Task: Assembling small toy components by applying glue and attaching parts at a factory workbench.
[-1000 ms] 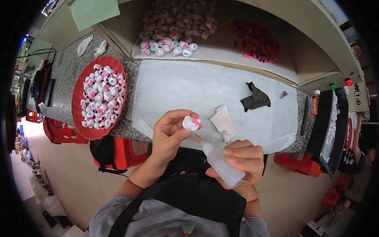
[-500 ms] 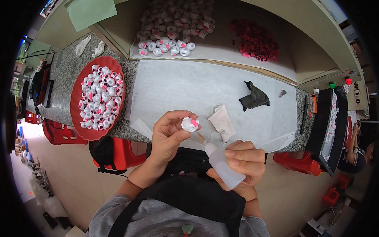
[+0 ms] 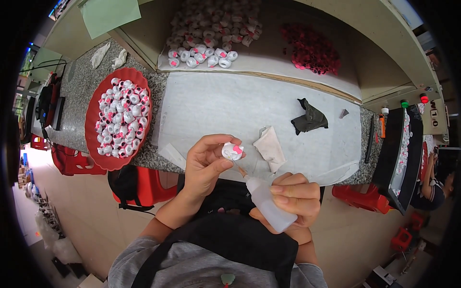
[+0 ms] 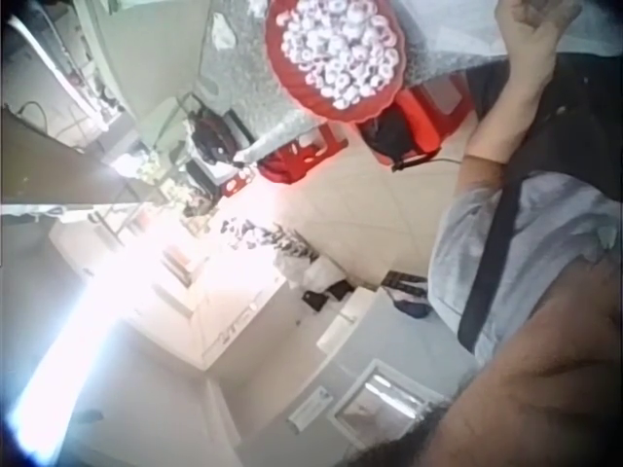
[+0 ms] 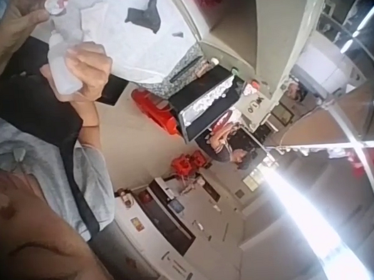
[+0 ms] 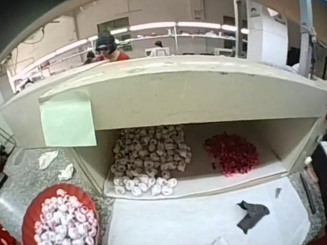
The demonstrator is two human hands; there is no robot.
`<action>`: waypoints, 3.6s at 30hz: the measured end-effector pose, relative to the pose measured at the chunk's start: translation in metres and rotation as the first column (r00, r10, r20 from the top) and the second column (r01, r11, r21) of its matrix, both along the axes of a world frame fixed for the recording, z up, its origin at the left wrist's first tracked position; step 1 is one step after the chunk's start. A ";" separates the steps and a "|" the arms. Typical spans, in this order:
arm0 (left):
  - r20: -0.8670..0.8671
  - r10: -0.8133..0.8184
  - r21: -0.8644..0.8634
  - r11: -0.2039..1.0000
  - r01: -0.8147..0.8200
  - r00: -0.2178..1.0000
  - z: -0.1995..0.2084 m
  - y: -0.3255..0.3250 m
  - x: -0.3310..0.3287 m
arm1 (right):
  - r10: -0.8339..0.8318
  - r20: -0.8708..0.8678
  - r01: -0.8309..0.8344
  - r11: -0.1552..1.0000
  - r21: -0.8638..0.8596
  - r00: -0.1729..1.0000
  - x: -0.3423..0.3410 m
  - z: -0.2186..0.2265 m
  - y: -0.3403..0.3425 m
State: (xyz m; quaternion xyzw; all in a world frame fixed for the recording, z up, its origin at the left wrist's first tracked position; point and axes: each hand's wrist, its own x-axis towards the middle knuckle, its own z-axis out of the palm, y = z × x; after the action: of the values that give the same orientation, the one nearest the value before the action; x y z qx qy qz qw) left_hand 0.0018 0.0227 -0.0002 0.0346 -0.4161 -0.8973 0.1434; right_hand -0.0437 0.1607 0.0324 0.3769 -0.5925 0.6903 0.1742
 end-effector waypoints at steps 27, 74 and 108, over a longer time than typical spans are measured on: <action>-0.145 0.064 -0.338 0.935 -0.110 0.987 -0.005 0.001 -0.001 | -0.001 0.026 0.002 1.000 -0.021 1.000 0.001 -0.001 -0.004; -0.044 0.202 -0.337 0.919 -0.205 0.978 -0.005 -0.013 -0.011 | 0.149 0.679 -0.398 0.889 0.227 0.719 -0.081 0.009 -0.014; -0.144 0.015 -0.310 0.949 -0.059 0.989 -0.003 0.004 0.001 | 0.350 0.683 -0.497 0.868 0.021 0.640 -0.025 -0.009 -0.010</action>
State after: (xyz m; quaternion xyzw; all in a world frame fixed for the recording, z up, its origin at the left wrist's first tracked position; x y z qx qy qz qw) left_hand 0.0025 0.0266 -0.0031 -0.0437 -0.5413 -0.8173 0.1928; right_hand -0.0690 0.1510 0.0233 0.2532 -0.5776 0.7334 -0.2539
